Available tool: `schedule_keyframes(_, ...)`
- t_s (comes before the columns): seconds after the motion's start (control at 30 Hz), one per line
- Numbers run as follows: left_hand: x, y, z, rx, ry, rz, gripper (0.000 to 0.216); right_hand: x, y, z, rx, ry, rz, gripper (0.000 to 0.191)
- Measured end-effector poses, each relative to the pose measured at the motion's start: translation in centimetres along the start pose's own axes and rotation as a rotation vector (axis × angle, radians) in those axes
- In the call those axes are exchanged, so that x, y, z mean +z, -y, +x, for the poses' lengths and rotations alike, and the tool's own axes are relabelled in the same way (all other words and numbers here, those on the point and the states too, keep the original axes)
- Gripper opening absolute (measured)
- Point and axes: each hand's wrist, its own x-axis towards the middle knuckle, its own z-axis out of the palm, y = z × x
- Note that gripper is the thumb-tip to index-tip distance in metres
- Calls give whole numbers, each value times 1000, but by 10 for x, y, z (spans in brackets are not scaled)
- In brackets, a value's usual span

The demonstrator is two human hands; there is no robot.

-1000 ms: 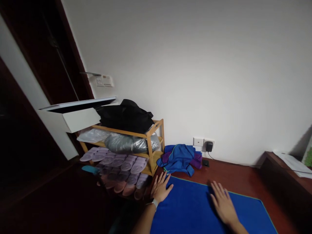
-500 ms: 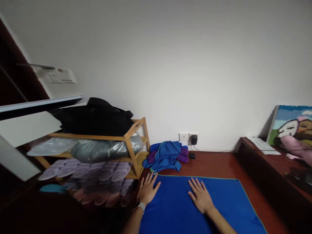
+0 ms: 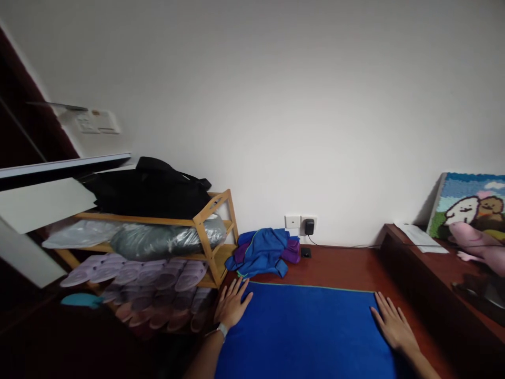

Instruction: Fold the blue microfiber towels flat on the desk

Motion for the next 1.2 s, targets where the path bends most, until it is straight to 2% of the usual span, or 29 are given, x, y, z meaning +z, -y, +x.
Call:
schedule_keyframes(0.13, -15, -7, 4, -25, 99, 18, 61, -20, 10, -1, 26, 55, -9, 78)
schedule_keyframes(0.23, -30, -16, -2, -38, 111, 51, 59, -41, 44, -7, 0, 34, -1, 76)
schedule_keyframes(0.3, -34, -23, -18, -45, 16, 76, 59, -53, 90, -20, -94, -31, 37, 74)
schedule_keyframes(0.37, -33, -28, -41, -2, -70, 67, 58, -60, 152, -41, -213, -69, 119, 71)
schedule_keyframes(0.5, -20, -28, -91, 179, -16, -12, 58, -52, 282, -94, -494, 37, 292, 67)
schedule_keyframes(0.57, -14, -24, -106, 164, 22, -14, 61, -44, 325, -114, -560, 127, 335, 67)
schedule_keyframes(0.63, -12, -21, -112, 130, 35, -8, 61, -38, 343, -124, -568, 182, 347, 68)
schedule_keyframes(0.7, -14, -19, -112, 121, 38, -4, 61, -37, 334, -126, -532, 194, 331, 68)
schedule_keyframes(0.77, -17, -20, -111, 115, 43, -1, 61, -40, 298, -123, -470, 172, 298, 69)
schedule_keyframes(0.83, -19, -21, -110, 109, 46, 3, 62, -43, 241, -119, -381, 121, 262, 70)
schedule_keyframes(0.97, -21, -23, -111, 117, 42, 10, 62, -42, 103, -115, -137, -22, 195, 71)
schedule_keyframes(1.03, -22, -25, -111, 119, 44, 19, 62, -39, 47, -115, -67, -34, 185, 71)
schedule_keyframes(1.1, -27, -28, -109, 116, 57, 23, 61, -38, 11, -116, -35, -50, 212, 70)
schedule_keyframes(1.2, -37, -29, -110, 103, 97, 18, 59, -40, -7, -116, -28, -61, 246, 70)
